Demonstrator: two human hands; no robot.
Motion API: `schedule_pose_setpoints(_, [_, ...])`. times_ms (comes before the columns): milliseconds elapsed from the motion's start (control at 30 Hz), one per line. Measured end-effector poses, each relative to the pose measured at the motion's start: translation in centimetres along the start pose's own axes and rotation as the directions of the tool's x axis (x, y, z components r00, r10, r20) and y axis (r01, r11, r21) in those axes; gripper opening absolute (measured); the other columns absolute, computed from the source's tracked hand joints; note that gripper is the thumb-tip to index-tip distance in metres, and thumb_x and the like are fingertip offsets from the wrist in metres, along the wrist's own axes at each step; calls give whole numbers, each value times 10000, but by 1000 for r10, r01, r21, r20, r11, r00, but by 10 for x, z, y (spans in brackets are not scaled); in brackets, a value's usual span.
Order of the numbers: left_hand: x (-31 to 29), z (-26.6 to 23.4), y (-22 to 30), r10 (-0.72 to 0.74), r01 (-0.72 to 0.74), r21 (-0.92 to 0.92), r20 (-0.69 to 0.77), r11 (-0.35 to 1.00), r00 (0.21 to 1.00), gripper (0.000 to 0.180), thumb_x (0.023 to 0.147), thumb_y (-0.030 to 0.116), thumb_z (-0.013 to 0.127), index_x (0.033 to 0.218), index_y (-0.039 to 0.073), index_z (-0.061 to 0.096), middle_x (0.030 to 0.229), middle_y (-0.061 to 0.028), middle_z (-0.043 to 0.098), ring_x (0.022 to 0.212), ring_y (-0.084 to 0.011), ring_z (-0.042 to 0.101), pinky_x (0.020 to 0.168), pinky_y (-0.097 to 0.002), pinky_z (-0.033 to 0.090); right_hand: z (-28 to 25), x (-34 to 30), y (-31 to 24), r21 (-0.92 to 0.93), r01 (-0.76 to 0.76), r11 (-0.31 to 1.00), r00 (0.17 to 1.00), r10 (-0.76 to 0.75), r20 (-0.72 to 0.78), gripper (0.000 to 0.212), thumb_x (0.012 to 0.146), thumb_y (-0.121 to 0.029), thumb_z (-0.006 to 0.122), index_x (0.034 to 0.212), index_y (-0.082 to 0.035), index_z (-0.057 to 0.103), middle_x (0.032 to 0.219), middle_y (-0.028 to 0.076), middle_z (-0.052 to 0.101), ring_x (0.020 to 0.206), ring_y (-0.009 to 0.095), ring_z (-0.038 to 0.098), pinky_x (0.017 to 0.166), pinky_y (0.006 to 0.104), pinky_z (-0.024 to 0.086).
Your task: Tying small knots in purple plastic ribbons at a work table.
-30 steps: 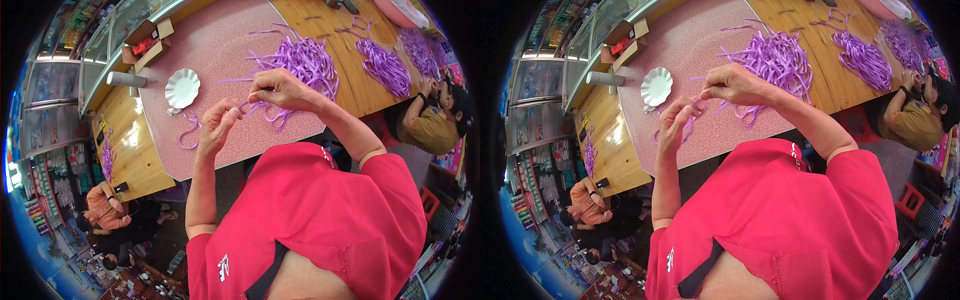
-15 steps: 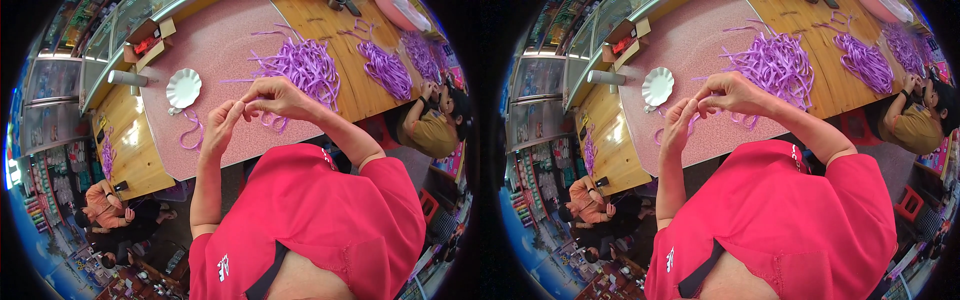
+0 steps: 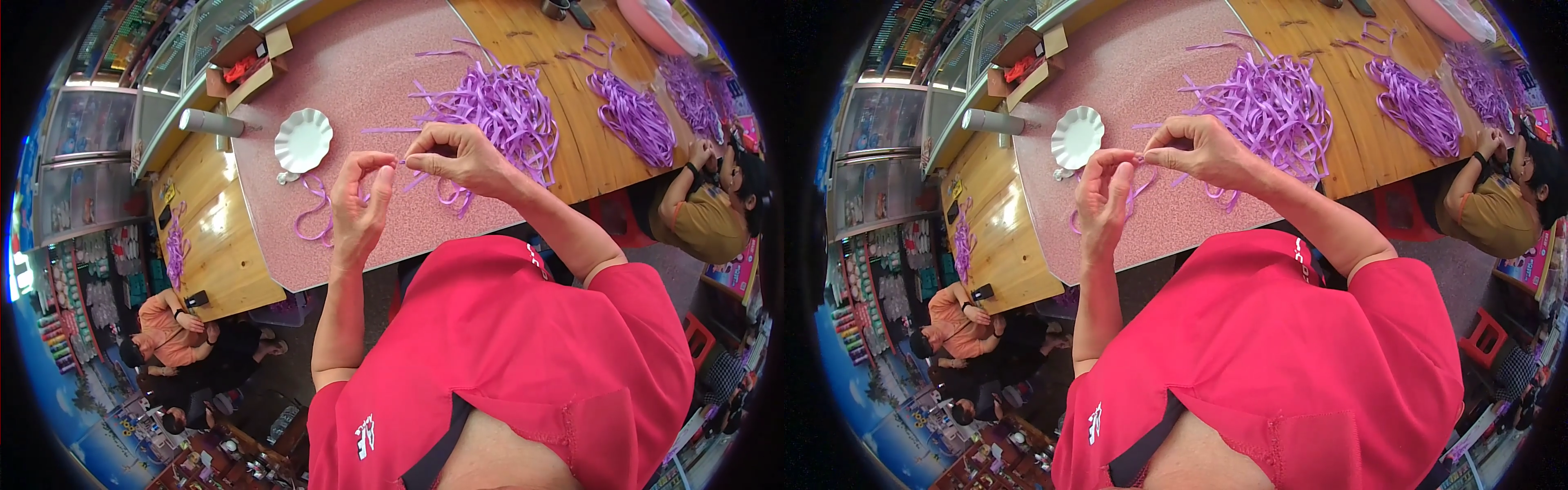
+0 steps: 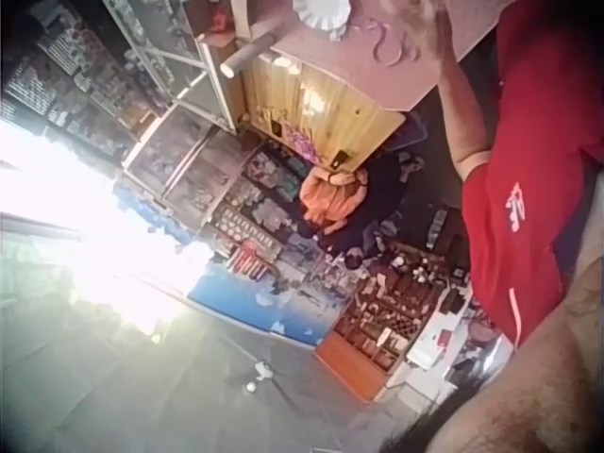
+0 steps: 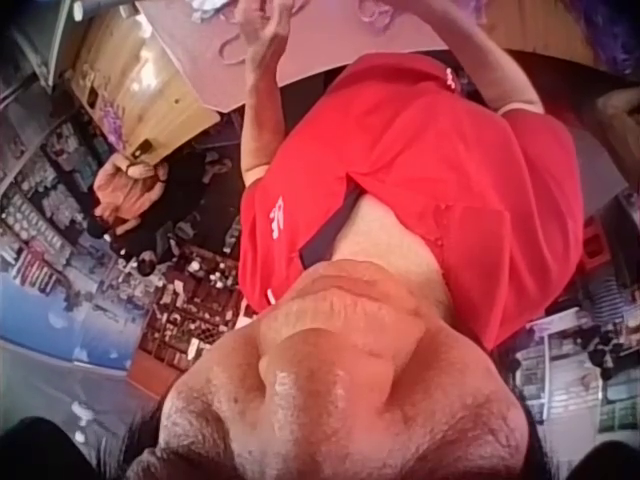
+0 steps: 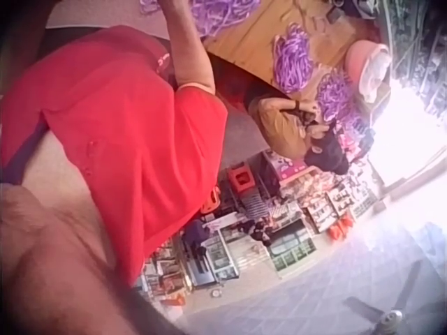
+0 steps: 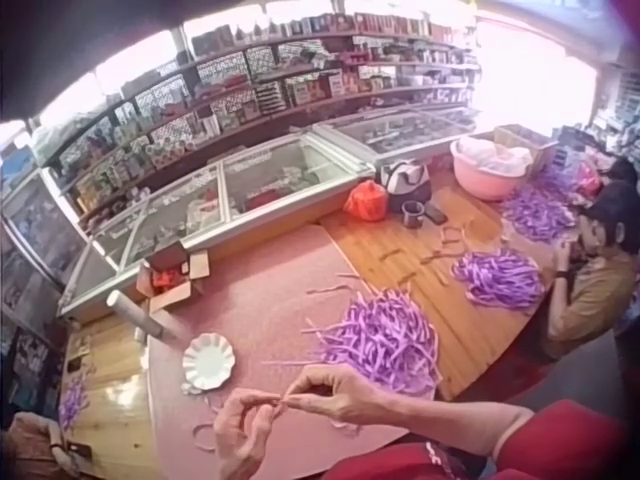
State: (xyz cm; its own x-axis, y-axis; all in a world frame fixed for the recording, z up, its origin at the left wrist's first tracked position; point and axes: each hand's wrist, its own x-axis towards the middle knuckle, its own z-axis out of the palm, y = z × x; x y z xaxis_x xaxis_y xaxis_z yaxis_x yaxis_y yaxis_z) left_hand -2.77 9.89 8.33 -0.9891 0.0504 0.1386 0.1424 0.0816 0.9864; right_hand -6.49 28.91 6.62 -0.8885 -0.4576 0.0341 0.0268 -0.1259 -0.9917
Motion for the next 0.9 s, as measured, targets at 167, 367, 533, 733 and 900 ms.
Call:
schedule_pose_setpoints(167, [1, -2, -2, 210, -225, 331, 82, 916, 974, 111, 842, 50, 672, 933, 21, 614, 894, -91, 637, 880, -206, 630, 801, -315, 470, 2, 0, 4, 13, 35, 999, 999, -35, 6, 117, 896, -114, 692, 933, -5, 671, 833, -24, 589, 751, 32, 513, 645, 202, 413])
schedule_pose_setpoints(367, [2, 1, -5, 345, -349, 470, 97, 811, 933, 142, 783, 15, 682, 883, 49, 585, 873, -80, 627, 858, -251, 614, 796, -359, 440, 3, -1, 3, -72, 80, 994, 997, -80, 0, 98, 890, -96, 693, 919, -6, 667, 835, -18, 574, 757, 36, 514, 641, 206, 414])
schedule_pose_setpoints(533, [2, 3, -6, 338, -337, 465, 84, 819, 937, 157, 765, 7, 677, 876, 55, 577, 850, -69, 617, 854, -249, 608, 797, -356, 432, 3, -3, 2, -119, 93, 989, 996, -94, -4, 88, 881, -83, 696, 907, -6, 662, 831, -12, 569, 744, 41, 510, 627, 210, 407])
schedule_pose_setpoints(733, [1, 3, -4, 344, -350, 522, 114, 778, 932, 166, 751, 8, 677, 863, 61, 566, 818, -63, 601, 819, -251, 596, 809, -372, 426, 3, -3, 4, -154, 140, 978, 990, -143, -9, 93, 876, -84, 700, 902, -4, 660, 824, -8, 563, 726, 49, 503, 612, 218, 404])
schedule_pose_setpoints(900, [3, 2, -8, 431, -429, 587, 146, 687, 890, 182, 722, 7, 679, 832, 67, 548, 794, -61, 584, 795, -252, 583, 832, -384, 416, 5, -5, 2, -250, 163, 954, 985, -171, -8, 95, 867, -86, 709, 871, -1, 668, 797, 1, 563, 709, 59, 503, 598, 228, 402])
